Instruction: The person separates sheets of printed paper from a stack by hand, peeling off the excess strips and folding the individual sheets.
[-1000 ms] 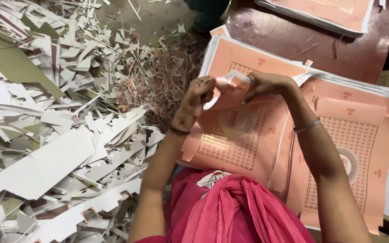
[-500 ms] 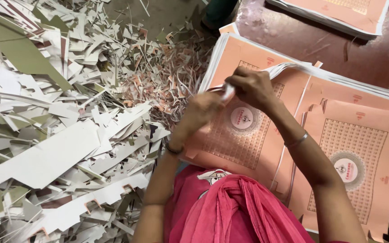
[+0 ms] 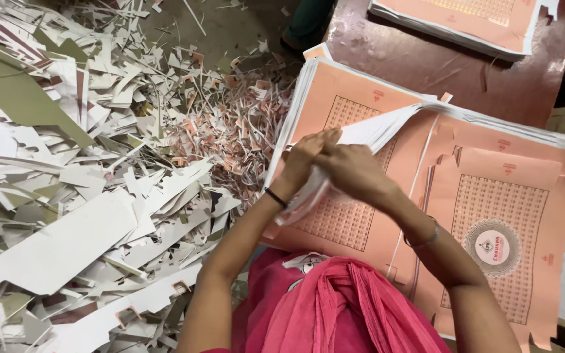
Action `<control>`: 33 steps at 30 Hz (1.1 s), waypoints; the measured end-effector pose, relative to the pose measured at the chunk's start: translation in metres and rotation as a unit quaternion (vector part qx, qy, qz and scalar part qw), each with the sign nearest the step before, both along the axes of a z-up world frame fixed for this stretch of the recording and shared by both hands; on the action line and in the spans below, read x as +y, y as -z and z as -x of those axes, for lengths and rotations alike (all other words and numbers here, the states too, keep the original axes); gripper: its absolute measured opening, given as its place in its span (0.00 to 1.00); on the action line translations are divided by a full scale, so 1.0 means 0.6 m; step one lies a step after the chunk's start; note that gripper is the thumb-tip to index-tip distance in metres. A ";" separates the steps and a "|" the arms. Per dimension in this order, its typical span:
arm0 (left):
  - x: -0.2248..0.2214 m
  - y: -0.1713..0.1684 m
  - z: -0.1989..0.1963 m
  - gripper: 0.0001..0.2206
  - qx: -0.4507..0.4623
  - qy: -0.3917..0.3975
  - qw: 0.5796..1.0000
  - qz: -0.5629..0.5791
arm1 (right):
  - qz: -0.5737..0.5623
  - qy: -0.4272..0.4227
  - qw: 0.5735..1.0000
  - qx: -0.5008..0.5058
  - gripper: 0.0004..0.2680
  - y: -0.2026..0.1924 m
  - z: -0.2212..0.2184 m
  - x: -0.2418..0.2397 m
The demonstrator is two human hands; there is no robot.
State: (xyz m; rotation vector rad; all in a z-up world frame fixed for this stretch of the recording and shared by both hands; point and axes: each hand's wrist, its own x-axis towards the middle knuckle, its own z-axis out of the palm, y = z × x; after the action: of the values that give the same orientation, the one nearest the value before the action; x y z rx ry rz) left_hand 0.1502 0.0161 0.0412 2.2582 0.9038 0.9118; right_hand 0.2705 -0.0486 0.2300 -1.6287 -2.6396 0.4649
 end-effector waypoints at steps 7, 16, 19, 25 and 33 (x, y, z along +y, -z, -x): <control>0.019 0.068 0.015 0.19 0.008 0.020 0.984 -0.175 | -0.005 0.083 0.992 0.093 0.09 0.094 0.018 -0.005; 0.025 -0.045 0.067 0.34 -0.056 0.095 0.985 -0.131 | -0.147 0.022 0.942 0.301 0.10 0.125 0.001 -0.080; 0.033 -0.055 0.068 0.32 -0.053 0.099 0.983 -0.148 | -0.169 -0.030 0.952 0.253 0.10 0.113 -0.009 -0.083; 0.035 -0.022 0.071 0.25 -0.037 0.098 0.980 -0.169 | -0.189 -0.093 0.933 0.292 0.06 0.124 -0.003 -0.076; 0.023 -0.077 0.086 0.33 -0.049 0.138 0.972 -0.182 | 0.146 0.392 0.474 0.775 0.09 0.147 0.044 -0.159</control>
State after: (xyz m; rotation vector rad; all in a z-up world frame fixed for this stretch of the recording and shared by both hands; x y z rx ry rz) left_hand 0.0984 0.0300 0.0874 2.5350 0.3859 1.1175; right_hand 0.2441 -0.1437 0.1420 -1.0555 -0.3931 1.3578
